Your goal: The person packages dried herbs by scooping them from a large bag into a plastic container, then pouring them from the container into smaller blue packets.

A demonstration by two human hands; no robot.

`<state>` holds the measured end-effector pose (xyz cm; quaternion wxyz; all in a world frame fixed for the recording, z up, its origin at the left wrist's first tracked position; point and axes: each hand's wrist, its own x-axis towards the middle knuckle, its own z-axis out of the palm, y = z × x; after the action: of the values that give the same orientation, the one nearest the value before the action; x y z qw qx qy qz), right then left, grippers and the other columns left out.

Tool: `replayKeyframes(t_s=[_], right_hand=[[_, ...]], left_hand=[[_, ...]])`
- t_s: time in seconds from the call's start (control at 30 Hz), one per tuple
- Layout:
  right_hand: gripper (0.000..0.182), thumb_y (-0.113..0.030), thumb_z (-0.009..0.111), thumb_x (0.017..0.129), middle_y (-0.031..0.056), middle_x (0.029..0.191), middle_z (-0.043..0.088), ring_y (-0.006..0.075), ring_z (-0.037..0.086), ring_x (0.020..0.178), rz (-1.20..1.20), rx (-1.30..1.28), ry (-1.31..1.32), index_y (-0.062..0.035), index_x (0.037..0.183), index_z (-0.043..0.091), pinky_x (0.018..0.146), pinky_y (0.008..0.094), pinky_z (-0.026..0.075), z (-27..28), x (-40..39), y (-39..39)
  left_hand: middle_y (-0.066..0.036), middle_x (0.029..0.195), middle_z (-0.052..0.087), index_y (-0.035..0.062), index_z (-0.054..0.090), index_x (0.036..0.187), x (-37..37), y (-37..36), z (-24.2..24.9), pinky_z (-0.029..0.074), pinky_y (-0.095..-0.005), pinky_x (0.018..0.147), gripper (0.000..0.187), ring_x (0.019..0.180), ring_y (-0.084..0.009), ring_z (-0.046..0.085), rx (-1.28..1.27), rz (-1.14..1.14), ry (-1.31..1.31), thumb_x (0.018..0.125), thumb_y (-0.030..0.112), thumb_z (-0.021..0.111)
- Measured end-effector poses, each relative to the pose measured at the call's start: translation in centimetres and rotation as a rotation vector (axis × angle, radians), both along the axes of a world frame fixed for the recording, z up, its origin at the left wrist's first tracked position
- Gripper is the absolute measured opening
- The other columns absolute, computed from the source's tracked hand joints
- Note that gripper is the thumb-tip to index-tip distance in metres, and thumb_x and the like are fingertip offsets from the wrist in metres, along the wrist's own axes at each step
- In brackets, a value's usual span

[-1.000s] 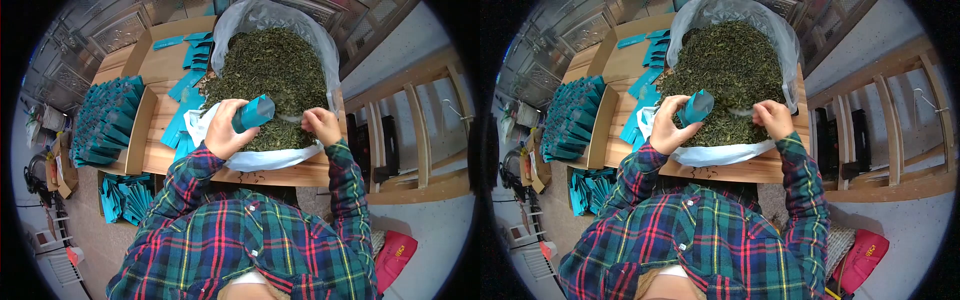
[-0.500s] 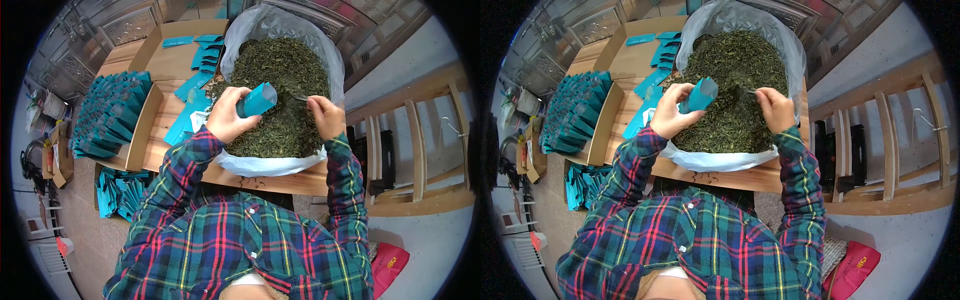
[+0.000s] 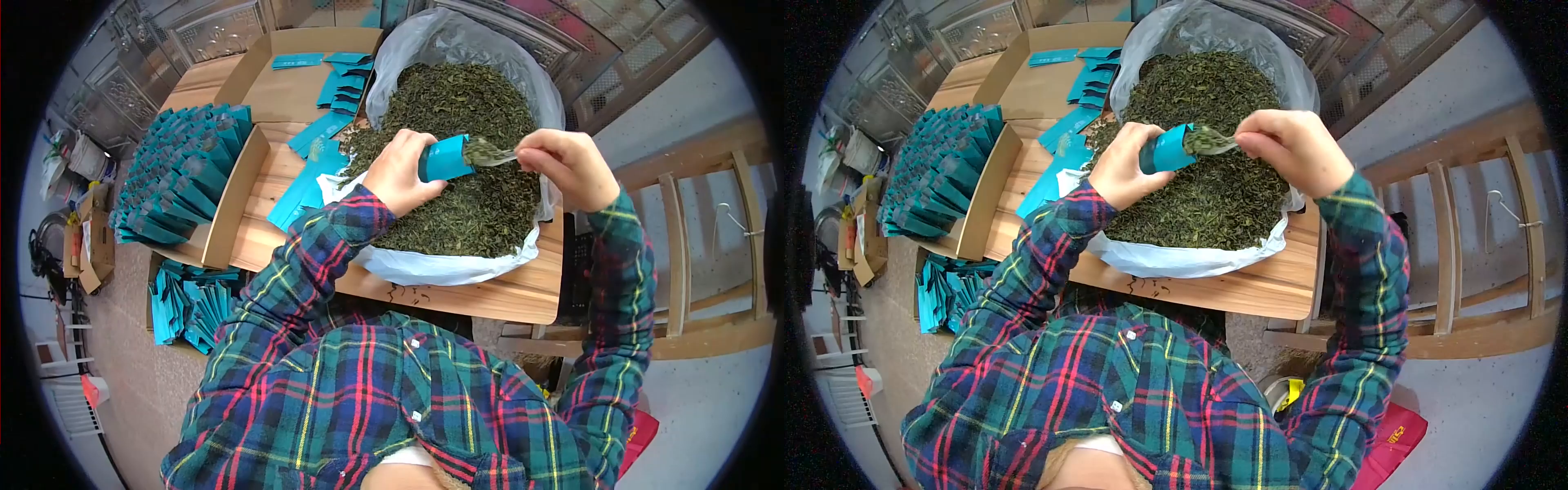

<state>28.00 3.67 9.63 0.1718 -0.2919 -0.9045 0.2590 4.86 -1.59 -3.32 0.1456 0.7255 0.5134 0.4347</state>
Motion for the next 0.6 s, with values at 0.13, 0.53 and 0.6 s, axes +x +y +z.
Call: replayKeyframes(t_s=[0.13,0.53,0.6], right_hand=[[0.015,-0.013,0.062,0.08,0.0112,0.066,0.059,0.022,0.062,0.064,0.199,0.138,-0.274,0.0001,0.086,0.062,0.06,0.031,0.048,1.7,-2.3,0.4],[0.024,-0.023,0.05,0.091,0.0067,0.068,0.063,0.0137,0.063,0.061,-0.07,-0.573,-0.04,-0.0004,0.091,0.061,0.055,0.0228,0.051,2.2,-2.4,1.4],[0.025,-0.024,0.05,0.092,0.0064,0.069,0.063,0.0126,0.063,0.061,-0.086,-0.646,0.01,-0.0006,0.092,0.06,0.055,0.0218,0.052,1.5,-1.0,1.9]], left_hand=[[-0.016,0.103,0.05,0.0023,0.05,0.108,1.4,-0.8,0.3,0.044,-0.0364,0.083,0.051,0.098,-0.0316,0.052,0.057,-0.009,0.045,0.064,0.016,0.072],[-0.014,0.104,0.049,0.0039,0.048,0.11,1.7,-2.0,0.0,0.044,-0.0371,0.083,0.055,0.098,-0.0314,0.051,0.216,-0.049,-0.123,0.062,0.009,0.074],[-0.013,0.105,0.049,0.0031,0.048,0.111,1.5,-1.8,-0.2,0.044,-0.0354,0.084,0.056,0.099,-0.0285,0.052,0.207,-0.067,-0.118,0.063,0.008,0.075]])
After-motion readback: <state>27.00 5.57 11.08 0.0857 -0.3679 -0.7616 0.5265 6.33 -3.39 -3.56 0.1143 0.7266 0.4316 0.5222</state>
